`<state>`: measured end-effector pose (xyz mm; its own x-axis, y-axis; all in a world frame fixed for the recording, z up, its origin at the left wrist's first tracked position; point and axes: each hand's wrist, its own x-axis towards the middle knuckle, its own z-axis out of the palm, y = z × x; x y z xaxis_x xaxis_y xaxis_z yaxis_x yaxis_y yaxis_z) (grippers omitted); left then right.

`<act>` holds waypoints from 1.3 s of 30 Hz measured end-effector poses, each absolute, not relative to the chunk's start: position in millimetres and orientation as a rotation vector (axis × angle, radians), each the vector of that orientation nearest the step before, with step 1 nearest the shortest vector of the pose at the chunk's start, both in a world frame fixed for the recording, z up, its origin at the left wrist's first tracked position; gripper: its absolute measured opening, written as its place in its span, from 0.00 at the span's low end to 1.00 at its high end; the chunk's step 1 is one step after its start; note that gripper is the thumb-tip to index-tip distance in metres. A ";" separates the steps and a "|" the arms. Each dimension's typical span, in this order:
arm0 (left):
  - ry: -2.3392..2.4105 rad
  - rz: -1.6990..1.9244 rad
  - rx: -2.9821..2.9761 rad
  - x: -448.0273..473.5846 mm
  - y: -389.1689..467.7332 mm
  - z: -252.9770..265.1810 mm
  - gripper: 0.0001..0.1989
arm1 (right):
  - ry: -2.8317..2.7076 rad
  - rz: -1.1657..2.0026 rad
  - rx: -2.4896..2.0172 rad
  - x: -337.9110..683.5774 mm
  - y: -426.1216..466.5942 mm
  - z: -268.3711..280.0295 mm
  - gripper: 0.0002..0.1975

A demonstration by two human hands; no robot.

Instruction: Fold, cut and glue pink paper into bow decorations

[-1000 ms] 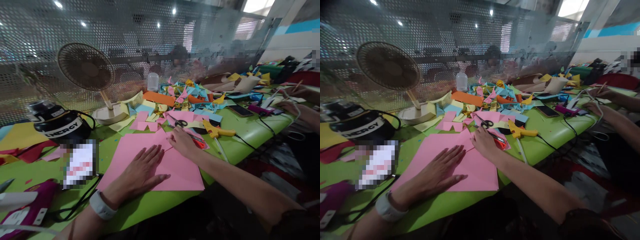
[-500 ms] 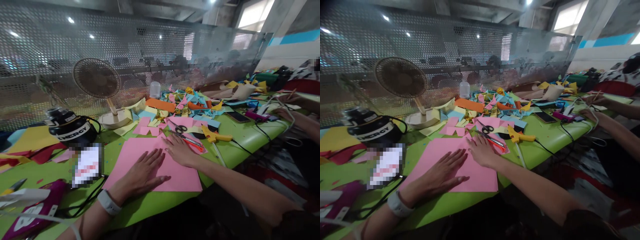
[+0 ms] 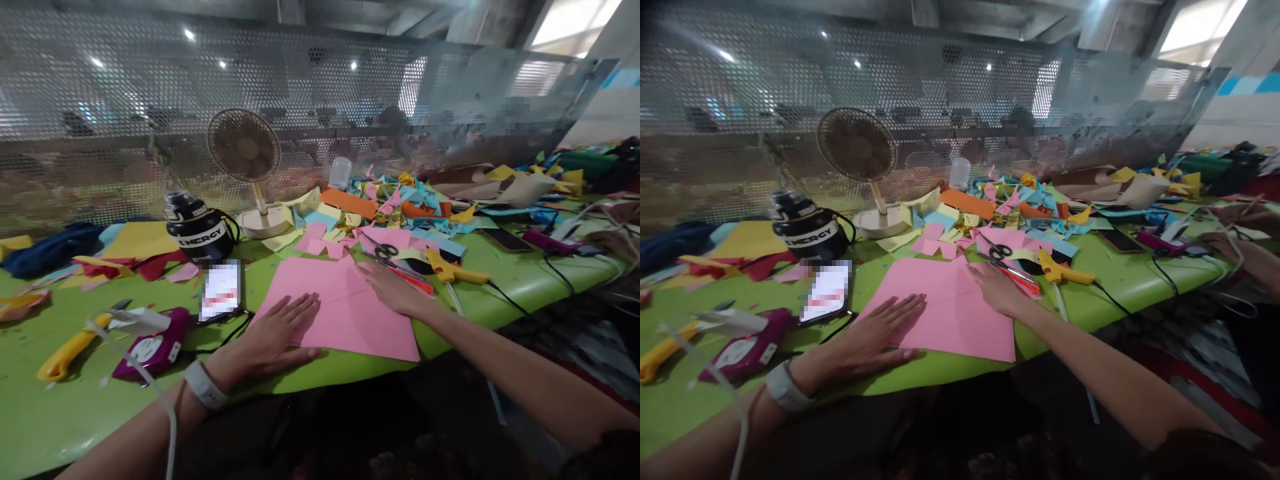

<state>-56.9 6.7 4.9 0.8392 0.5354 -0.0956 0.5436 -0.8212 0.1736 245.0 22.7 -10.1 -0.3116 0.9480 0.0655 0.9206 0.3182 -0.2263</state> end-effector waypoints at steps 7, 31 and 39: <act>0.841 0.019 2.816 -57.5 3.4 4.3 0.41 | -2.039 0.173 -1.909 218.8 25.8 36.7 0.14; 0.850 0.002 2.824 -57.3 9.1 14.4 0.39 | -2.028 1.365 -2.126 267.2 59.4 64.6 0.19; 1.399 0.219 2.126 4.3 37.6 42.4 0.29 | -2.064 1.515 -1.945 229.7 61.8 49.8 0.21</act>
<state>4.3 37.6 42.4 0.4370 0.8827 -0.1725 0.7878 -0.2831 0.5471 229.7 61.8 49.8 -0.2664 0.7408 -0.6166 0.8101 -0.1745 -0.5597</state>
